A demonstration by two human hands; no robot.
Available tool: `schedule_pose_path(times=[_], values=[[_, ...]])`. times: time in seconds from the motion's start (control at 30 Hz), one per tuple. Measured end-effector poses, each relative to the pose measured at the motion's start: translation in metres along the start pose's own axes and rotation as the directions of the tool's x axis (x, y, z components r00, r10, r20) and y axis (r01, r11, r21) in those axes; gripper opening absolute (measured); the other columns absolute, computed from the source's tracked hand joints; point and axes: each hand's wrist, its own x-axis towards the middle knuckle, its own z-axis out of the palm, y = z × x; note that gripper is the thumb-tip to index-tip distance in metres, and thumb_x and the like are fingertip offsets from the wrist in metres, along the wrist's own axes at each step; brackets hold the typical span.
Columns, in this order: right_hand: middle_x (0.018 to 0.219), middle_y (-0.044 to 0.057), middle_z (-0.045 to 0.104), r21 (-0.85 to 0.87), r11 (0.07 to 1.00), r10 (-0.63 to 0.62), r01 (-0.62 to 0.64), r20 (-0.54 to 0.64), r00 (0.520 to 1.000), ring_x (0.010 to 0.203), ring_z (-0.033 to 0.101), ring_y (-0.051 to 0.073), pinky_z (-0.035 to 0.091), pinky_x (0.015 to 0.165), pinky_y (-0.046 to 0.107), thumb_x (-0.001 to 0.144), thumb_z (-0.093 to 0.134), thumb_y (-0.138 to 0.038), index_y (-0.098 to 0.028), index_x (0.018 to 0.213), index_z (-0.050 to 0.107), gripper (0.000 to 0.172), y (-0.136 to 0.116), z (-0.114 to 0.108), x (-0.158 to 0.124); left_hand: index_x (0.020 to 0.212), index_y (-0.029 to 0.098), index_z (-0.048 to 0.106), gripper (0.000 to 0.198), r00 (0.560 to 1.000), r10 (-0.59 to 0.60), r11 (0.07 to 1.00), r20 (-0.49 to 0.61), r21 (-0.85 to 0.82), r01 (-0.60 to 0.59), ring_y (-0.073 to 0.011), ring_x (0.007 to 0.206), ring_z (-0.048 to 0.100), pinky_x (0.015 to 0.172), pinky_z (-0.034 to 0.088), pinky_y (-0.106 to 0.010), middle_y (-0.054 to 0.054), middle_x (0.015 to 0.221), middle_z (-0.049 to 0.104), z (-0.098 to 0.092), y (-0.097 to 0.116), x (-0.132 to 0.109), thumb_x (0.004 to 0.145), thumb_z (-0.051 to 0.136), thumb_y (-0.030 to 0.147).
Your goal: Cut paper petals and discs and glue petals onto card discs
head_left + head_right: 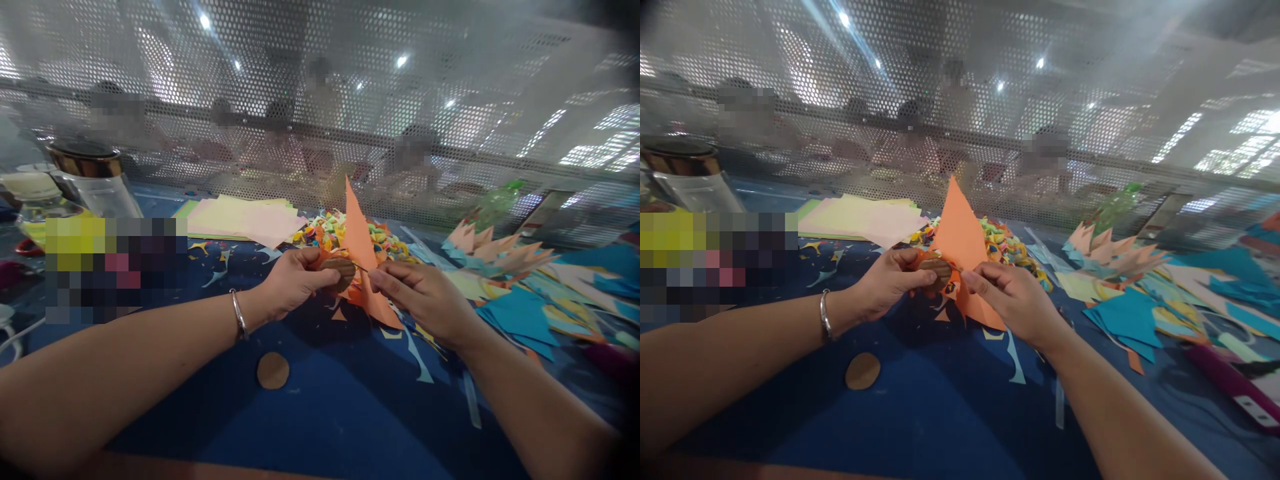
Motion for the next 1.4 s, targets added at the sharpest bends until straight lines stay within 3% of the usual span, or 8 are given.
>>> schedule_pose_path(times=[0.2,0.4,0.57,0.77,1.03,1.4], values=[[0.051,-0.004,0.042,0.010,1.000,-0.007,0.007,-0.008,1.000,0.049,0.037,0.012,0.032,0.049,0.028,0.094,0.050,-0.069,-0.023,0.066,0.062,0.055,-0.001,0.002,0.000,0.072,0.014,0.068,0.009,0.999,0.011,1.000,0.049,-0.011,-0.010,-0.0109,0.058,0.064,0.062,0.052,-0.026,0.000,0.066,0.069,-0.001,-0.005,0.001,0.068,0.076,0.013],[0.059,-0.001,0.051,-0.013,0.999,-0.032,0.033,0.008,0.999,0.056,0.046,0.014,0.038,0.055,0.029,0.096,0.050,-0.066,-0.022,0.066,0.061,0.053,-0.003,0.002,0.000,0.069,0.013,0.066,0.013,0.992,0.073,0.996,0.101,0.049,-0.079,-0.0104,0.055,0.061,0.063,0.050,-0.027,-0.001,0.063,0.067,-0.004,-0.013,0.004,0.067,0.077,0.019],[0.063,0.000,0.055,-0.015,0.999,-0.035,0.035,-0.007,0.999,0.060,0.051,0.015,0.041,0.057,0.029,0.096,0.050,-0.066,-0.023,0.066,0.060,0.054,-0.002,0.003,-0.001,0.060,0.015,0.059,0.019,0.997,0.046,0.999,0.065,0.025,-0.047,-0.0104,0.056,0.061,0.063,0.052,-0.028,-0.001,0.063,0.067,-0.004,-0.012,0.004,0.066,0.077,0.015],[0.057,-0.002,0.046,-0.015,0.999,-0.040,0.040,-0.007,0.999,0.052,0.042,0.013,0.036,0.052,0.029,0.095,0.050,-0.067,-0.023,0.064,0.059,0.055,-0.006,0.002,-0.001,0.074,0.013,0.075,0.008,0.999,0.002,0.999,0.049,-0.036,0.000,-0.0104,0.059,0.063,0.061,0.051,-0.025,-0.004,0.071,0.073,-0.002,-0.009,0.002,0.066,0.077,0.011],[0.056,-0.004,0.042,0.054,0.999,0.005,-0.005,0.013,1.000,0.049,0.037,0.011,0.031,0.048,0.028,0.096,0.050,-0.066,-0.022,0.065,0.058,0.055,-0.002,0.003,-0.002,0.074,0.015,0.078,0.007,0.998,0.007,0.999,0.060,-0.047,-0.005,-0.0070,0.051,0.058,0.056,0.045,-0.024,-0.002,0.067,0.073,-0.003,-0.009,0.002,0.067,0.078,0.014],[0.053,-0.008,0.030,0.340,0.920,0.165,-0.196,0.117,0.979,0.045,0.024,0.007,0.016,0.042,0.025,0.087,0.058,-0.075,-0.019,0.070,0.061,0.059,0.007,0.008,-0.003,0.084,0.013,0.079,0.020,0.997,0.006,0.999,0.082,-0.043,-0.003,-0.0074,0.054,0.058,0.053,0.041,-0.022,-0.003,0.074,0.074,-0.006,-0.012,0.004,0.066,0.082,0.020]])
